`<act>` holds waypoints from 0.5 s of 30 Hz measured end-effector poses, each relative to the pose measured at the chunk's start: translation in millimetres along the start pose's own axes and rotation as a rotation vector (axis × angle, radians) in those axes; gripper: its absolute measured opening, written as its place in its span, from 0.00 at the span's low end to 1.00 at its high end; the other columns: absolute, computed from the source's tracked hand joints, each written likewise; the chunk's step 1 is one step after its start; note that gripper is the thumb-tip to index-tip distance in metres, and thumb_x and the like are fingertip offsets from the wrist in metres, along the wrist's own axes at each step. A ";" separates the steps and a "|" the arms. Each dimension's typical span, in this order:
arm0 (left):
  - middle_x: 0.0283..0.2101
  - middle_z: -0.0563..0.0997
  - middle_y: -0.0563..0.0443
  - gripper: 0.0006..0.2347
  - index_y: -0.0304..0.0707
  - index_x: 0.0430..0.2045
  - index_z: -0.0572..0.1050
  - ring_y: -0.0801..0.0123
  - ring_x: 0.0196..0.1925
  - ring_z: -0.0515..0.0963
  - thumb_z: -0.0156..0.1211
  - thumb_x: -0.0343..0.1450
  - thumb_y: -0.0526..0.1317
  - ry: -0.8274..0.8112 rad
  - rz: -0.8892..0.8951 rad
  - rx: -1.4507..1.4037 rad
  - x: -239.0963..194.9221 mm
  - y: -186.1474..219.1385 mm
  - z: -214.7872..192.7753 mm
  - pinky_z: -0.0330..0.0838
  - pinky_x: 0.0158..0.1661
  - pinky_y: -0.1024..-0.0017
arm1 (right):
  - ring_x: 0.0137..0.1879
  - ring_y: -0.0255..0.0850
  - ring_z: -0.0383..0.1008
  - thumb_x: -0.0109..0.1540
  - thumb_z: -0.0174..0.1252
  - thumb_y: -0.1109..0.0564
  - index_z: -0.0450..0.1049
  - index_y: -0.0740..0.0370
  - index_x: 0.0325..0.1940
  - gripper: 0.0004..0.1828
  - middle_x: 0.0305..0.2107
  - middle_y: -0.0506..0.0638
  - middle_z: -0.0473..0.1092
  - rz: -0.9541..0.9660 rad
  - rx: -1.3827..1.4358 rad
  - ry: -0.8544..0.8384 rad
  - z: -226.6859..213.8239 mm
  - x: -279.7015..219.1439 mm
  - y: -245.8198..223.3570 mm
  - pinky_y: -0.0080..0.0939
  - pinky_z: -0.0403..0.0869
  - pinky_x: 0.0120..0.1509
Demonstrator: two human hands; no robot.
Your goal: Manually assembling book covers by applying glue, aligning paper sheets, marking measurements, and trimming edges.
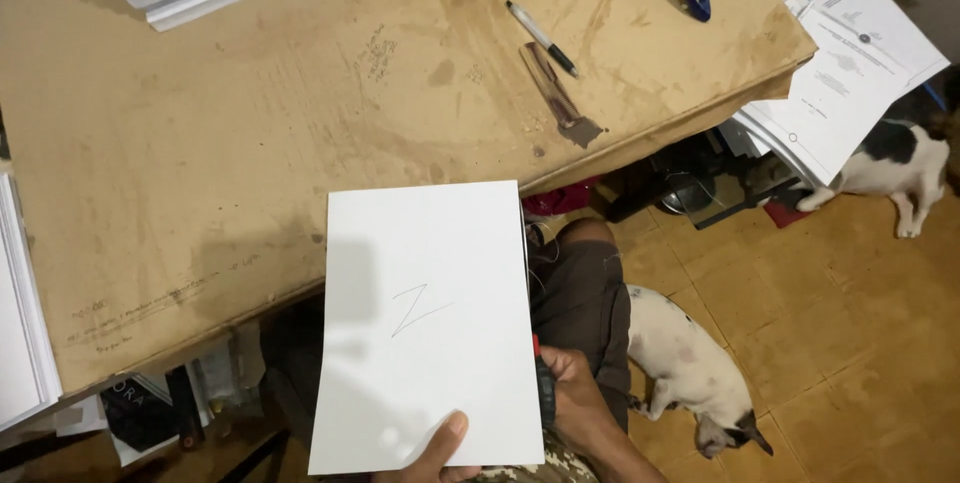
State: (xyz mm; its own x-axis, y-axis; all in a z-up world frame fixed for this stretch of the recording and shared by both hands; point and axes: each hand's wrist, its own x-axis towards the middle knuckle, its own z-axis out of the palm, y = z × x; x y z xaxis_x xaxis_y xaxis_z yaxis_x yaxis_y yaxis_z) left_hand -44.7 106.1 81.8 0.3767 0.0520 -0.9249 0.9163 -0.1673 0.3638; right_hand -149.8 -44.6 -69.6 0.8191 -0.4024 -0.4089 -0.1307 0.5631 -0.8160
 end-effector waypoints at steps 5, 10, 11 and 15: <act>0.69 0.74 0.60 0.42 0.61 0.71 0.62 0.52 0.65 0.78 0.70 0.58 0.30 0.033 -0.011 -0.124 10.9 -18.7 6.4 0.81 0.46 0.53 | 0.28 0.38 0.79 0.56 0.71 0.60 0.87 0.69 0.36 0.09 0.28 0.56 0.83 0.092 -0.016 0.094 8.7 -2.9 -8.1 0.40 0.77 0.28; 0.69 0.74 0.66 0.42 0.70 0.72 0.56 0.62 0.62 0.79 0.65 0.60 0.36 -0.080 0.076 -0.059 8.3 -18.4 1.1 0.78 0.42 0.61 | 0.26 0.29 0.74 0.59 0.71 0.57 0.84 0.63 0.31 0.07 0.25 0.47 0.80 0.013 -0.018 0.034 -0.6 -3.8 6.1 0.32 0.72 0.25; 0.65 0.76 0.59 0.39 0.62 0.70 0.59 0.59 0.59 0.80 0.65 0.59 0.36 -0.121 0.128 -0.075 12.3 -23.5 -2.1 0.78 0.40 0.61 | 0.25 0.28 0.72 0.59 0.71 0.55 0.82 0.61 0.28 0.08 0.24 0.46 0.79 0.031 -0.033 0.032 -4.1 -5.5 10.9 0.32 0.69 0.25; 0.61 0.80 0.54 0.36 0.59 0.67 0.63 0.55 0.57 0.82 0.65 0.60 0.35 -0.176 0.143 -0.093 13.9 -23.6 -6.9 0.78 0.39 0.60 | 0.28 0.30 0.75 0.61 0.68 0.49 0.82 0.59 0.33 0.11 0.27 0.46 0.80 0.016 -0.033 -0.039 -12.7 -12.8 24.4 0.33 0.72 0.29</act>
State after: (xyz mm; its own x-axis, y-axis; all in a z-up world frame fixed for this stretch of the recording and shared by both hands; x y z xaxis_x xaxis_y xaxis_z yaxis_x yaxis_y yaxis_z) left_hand -60.2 117.5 61.2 0.4815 -0.1393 -0.8653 0.8670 -0.0692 0.4935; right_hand -170.6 -34.9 -89.5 0.8379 -0.3644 -0.4063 -0.1617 0.5453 -0.8225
